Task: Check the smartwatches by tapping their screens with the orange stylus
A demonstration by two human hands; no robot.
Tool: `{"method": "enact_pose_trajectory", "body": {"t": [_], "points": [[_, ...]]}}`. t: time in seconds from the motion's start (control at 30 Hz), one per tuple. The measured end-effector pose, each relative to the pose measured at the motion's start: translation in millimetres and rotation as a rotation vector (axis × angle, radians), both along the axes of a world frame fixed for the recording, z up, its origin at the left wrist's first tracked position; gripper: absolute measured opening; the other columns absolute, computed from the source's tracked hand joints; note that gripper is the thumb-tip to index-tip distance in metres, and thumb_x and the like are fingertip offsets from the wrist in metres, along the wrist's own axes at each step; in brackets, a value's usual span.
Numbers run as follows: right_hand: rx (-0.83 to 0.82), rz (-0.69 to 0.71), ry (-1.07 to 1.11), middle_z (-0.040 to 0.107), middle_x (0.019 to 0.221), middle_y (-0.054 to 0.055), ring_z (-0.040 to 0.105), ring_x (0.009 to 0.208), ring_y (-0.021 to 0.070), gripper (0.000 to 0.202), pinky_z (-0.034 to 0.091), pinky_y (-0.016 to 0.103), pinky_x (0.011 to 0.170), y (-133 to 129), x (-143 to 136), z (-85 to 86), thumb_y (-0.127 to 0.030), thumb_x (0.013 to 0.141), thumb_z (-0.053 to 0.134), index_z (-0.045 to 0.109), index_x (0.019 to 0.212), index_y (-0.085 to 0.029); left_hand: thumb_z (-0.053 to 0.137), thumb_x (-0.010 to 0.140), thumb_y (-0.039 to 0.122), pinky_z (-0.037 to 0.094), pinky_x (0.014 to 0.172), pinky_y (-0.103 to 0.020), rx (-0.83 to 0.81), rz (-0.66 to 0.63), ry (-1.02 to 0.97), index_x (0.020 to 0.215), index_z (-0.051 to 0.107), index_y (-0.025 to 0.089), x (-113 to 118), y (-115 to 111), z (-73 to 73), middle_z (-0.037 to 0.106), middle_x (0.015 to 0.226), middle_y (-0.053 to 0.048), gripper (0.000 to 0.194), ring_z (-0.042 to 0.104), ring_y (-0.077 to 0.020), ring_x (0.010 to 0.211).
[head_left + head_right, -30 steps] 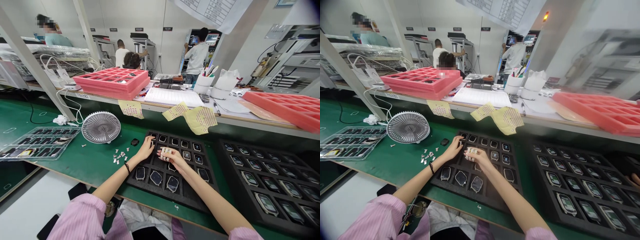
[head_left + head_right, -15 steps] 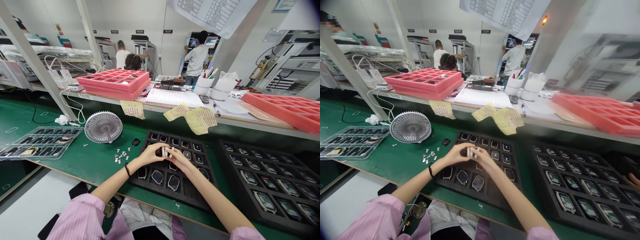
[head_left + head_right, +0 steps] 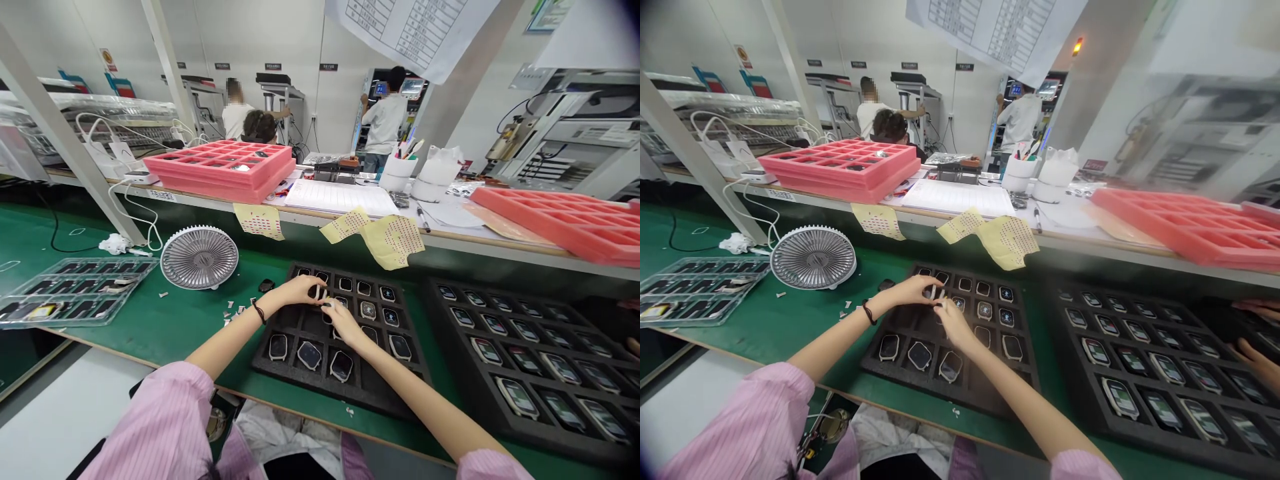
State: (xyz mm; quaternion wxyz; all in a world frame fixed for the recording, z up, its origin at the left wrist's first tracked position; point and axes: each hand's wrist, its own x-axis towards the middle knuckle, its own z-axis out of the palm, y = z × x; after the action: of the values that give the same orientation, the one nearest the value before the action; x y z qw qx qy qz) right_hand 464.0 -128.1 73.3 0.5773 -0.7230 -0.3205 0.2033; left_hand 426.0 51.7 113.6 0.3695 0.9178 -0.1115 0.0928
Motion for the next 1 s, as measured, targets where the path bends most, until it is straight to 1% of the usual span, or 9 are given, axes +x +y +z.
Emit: {"method": "enact_pose_trajectory", "body": {"t": [0.13, 0.23, 0.43, 0.53, 0.63, 0.73, 0.8, 0.9, 1.0], "points": [[-0.064, 0.057, -0.113, 0.063, 0.074, -0.001, 0.058, 0.072, 0.0192, 0.019, 0.046, 0.035, 0.077, 6.8, -8.1, -7.4, -0.026, 0.073, 0.06, 0.066, 0.091, -0.023, 0.075, 0.063, 0.013, 0.044, 0.087, -0.029, -0.014, 0.026, 0.012, 0.109, 0.068, 0.021, -27.2, 19.6, 10.1, 0.07, 0.107, -0.007, 0.047, 0.063, -0.0241, 0.098], [-0.097, 0.079, -0.162, 0.058, 0.065, -0.002, 0.053, 0.061, 0.0174, 0.013, 0.045, 0.032, 0.068, 4.8, -11.1, -9.3, -0.026, 0.075, 0.061, 0.066, 0.087, -0.023, 0.074, 0.066, 0.014, 0.041, 0.094, -0.033, -0.029, 0.08, -0.006, 0.113, 0.067, 0.023, -54.0, 26.5, 2.2, 0.068, 0.114, -0.009, 0.048, 0.059, -0.0269, 0.107], [-0.089, 0.08, -0.189, 0.065, 0.078, 0.002, 0.059, 0.072, 0.019, 0.014, 0.047, 0.033, 0.072, 1.3, -10.8, -9.4, -0.028, 0.081, 0.057, 0.065, 0.091, -0.022, 0.069, 0.078, 0.025, 0.032, 0.108, -0.039, -0.053, 0.049, 0.041, 0.12, 0.063, 0.03, -94.8, 16.3, -25.1, 0.055, 0.135, -0.007, 0.042, 0.048, -0.0265, 0.127], [-0.131, 0.097, -0.264, 0.066, 0.082, 0.004, 0.061, 0.077, 0.0206, 0.016, 0.048, 0.036, 0.077, 1.8, -11.2, -8.0, -0.025, 0.084, 0.052, 0.066, 0.093, -0.021, 0.056, 0.089, 0.03, 0.015, 0.116, -0.042, 0.006, 0.013, 0.094, 0.132, 0.053, 0.032, -108.7, 9.6, -25.3, 0.045, 0.144, -0.004, 0.043, 0.037, -0.0235, 0.136], [-0.215, 0.129, -0.5, 0.065, 0.097, 0.011, 0.06, 0.095, 0.0262, 0.023, 0.047, 0.043, 0.087, -5.2, -18.1, -2.3, -0.019, 0.085, 0.051, 0.067, 0.101, -0.019, 0.051, 0.092, 0.029, 0.005, 0.117, -0.043, 0.062, -0.017, 0.088, 0.138, 0.043, 0.033, -116.7, 5.4, -21.4, 0.043, 0.146, -0.003, 0.047, 0.035, -0.0212, 0.137], [-0.288, 0.132, -0.747, 0.056, 0.122, 0.019, 0.051, 0.115, 0.0346, 0.032, 0.045, 0.052, 0.092, -22.9, -37.7, 5.9, -0.021, 0.084, 0.056, 0.062, 0.115, -0.016, 0.052, 0.092, 0.027, 0.019, 0.114, -0.042, 0.141, 0.046, -0.025, 0.134, 0.049, 0.029, -111.0, -3.1, -18.0, 0.048, 0.142, -0.006, 0.043, 0.043, -0.0234, 0.131], [-0.271, 0.156, -0.839, 0.053, 0.126, 0.018, 0.05, 0.117, 0.0336, 0.034, 0.045, 0.054, 0.094, -36.7, -56.9, 10.1, -0.023, 0.087, 0.053, 0.058, 0.12, -0.017, 0.049, 0.093, 0.023, 0.033, 0.105, -0.04, 0.224, 0.051, -0.054, 0.125, 0.057, 0.025, -97.2, -14.8, -15.7, 0.056, 0.133, -0.008, 0.033, 0.051, -0.0233, 0.122], [-0.193, 0.235, -0.929, 0.054, 0.124, 0.017, 0.051, 0.116, 0.0305, 0.031, 0.044, 0.053, 0.098, -53.1, -84.3, 11.9, -0.019, 0.089, 0.049, 0.056, 0.119, -0.016, 0.049, 0.093, 0.02, 0.04, 0.093, -0.035, 0.388, -0.051, 0.003, 0.114, 0.061, 0.02, -66.4, -39.4, -10.1, 0.066, 0.115, -0.006, 0.025, 0.057, -0.0213, 0.109], [-0.145, 0.276, -0.951, 0.056, 0.121, 0.017, 0.052, 0.115, 0.0296, 0.029, 0.045, 0.051, 0.098, -64.5, -97.5, 8.4, -0.017, 0.089, 0.049, 0.057, 0.117, -0.015, 0.062, 0.086, 0.025, 0.04, 0.089, -0.032, 0.547, -0.196, 0.056, 0.113, 0.06, 0.019, -36.0, -63.0, -0.7, 0.066, 0.115, -0.006, 0.027, 0.056, -0.022, 0.109]]}}
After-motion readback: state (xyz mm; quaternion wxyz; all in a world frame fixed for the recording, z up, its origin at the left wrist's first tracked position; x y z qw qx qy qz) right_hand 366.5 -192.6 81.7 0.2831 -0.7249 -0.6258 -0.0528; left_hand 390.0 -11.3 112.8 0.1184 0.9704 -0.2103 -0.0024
